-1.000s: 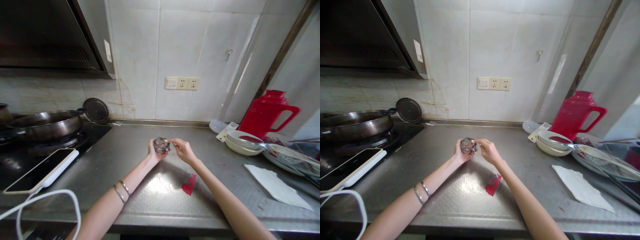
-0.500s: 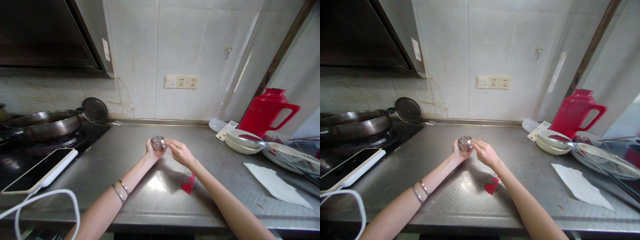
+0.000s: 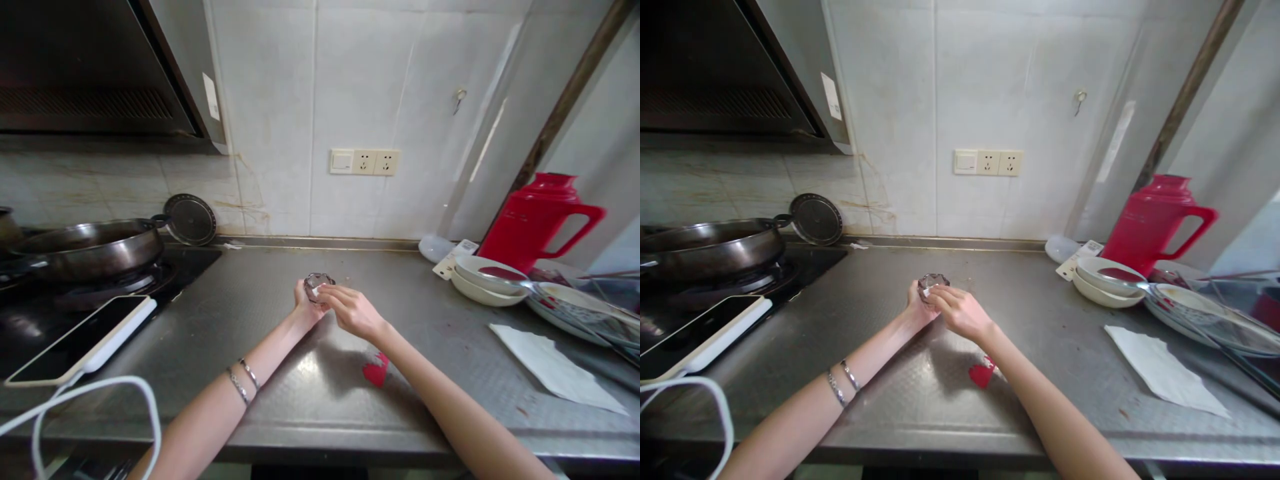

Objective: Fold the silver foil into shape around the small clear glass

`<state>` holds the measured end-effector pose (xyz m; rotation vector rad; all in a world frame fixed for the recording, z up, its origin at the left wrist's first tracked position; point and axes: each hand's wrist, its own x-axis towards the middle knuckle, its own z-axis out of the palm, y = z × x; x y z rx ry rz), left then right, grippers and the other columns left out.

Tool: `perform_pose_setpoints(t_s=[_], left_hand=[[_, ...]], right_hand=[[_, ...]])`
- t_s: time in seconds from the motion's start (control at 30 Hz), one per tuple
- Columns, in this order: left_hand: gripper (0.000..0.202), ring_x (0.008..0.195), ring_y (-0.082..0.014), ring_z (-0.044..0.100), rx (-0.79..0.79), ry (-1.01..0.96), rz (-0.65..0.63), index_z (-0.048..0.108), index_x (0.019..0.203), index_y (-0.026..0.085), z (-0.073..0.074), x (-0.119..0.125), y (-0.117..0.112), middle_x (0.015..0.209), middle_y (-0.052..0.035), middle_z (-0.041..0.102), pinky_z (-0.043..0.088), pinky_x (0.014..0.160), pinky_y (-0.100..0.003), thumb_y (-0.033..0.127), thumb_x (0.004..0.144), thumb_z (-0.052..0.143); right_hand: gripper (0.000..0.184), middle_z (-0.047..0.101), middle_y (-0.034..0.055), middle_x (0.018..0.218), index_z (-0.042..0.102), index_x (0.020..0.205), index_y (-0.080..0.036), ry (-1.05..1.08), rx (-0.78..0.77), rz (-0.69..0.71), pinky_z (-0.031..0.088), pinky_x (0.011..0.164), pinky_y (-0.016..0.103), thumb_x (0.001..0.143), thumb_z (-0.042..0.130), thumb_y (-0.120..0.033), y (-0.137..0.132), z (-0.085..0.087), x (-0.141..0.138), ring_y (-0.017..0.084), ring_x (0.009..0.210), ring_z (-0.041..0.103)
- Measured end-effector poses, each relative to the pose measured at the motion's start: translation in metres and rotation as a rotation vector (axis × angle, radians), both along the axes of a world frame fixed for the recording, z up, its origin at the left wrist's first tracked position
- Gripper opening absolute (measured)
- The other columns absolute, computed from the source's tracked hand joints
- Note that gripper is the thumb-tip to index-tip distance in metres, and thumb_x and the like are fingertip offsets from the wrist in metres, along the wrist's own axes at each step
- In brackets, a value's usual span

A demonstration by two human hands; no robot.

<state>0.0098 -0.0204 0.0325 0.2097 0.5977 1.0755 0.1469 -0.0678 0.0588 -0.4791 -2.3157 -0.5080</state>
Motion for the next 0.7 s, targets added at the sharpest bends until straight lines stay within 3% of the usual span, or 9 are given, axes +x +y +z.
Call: perform_pose_setpoints(t_s=[0.17,0.3,0.43,0.7], left_hand=[[0.046,0.05,-0.0164,0.055,0.04,0.126,0.078,0.059,0.075,0.012,-0.002,0.006,-0.002,0.057,-0.0053,0.058,0.037,0.047,-0.028,0.051,0.085,0.036],[0.043,0.049,-0.0164,0.052,0.106,0.215,0.025,0.056,0.072,0.014,0.001,0.011,-0.007,0.054,-0.0049,0.057,0.034,0.046,-0.029,0.051,0.085,0.037],[0.042,0.046,-0.0152,0.05,0.139,0.224,0.003,0.051,0.068,0.016,0.006,0.015,-0.014,0.053,-0.0036,0.054,0.035,0.047,-0.029,0.051,0.086,0.037],[0.042,0.045,-0.0188,0.052,0.287,0.325,-0.115,0.06,0.082,0.014,0.0,0.022,-0.015,0.052,-0.0058,0.056,0.038,0.043,-0.031,0.044,0.089,0.032]], right_hand=[[0.043,0.068,0.0146,0.112,0.055,0.114,-0.012,0.026,0.029,0.046,0.054,0.092,0.036,0.08,0.035,0.004,-0.001,-0.003,-0.003,0.021,0.113,0.061],[0.046,0.066,0.015,0.117,0.054,0.116,-0.013,0.044,-0.052,0.011,0.056,0.086,0.032,0.077,0.037,0.004,-0.001,-0.005,0.0,0.02,0.111,0.062],[0.049,0.062,0.0156,0.123,0.053,0.12,-0.014,0.069,-0.131,-0.013,0.053,0.091,0.033,0.076,0.04,0.004,0.001,-0.004,0.004,0.02,0.117,0.058],[0.05,0.059,0.0137,0.128,0.054,0.124,-0.017,0.074,-0.196,-0.024,0.049,0.098,0.039,0.079,0.043,0.002,0.01,-0.003,0.011,0.021,0.123,0.052]])
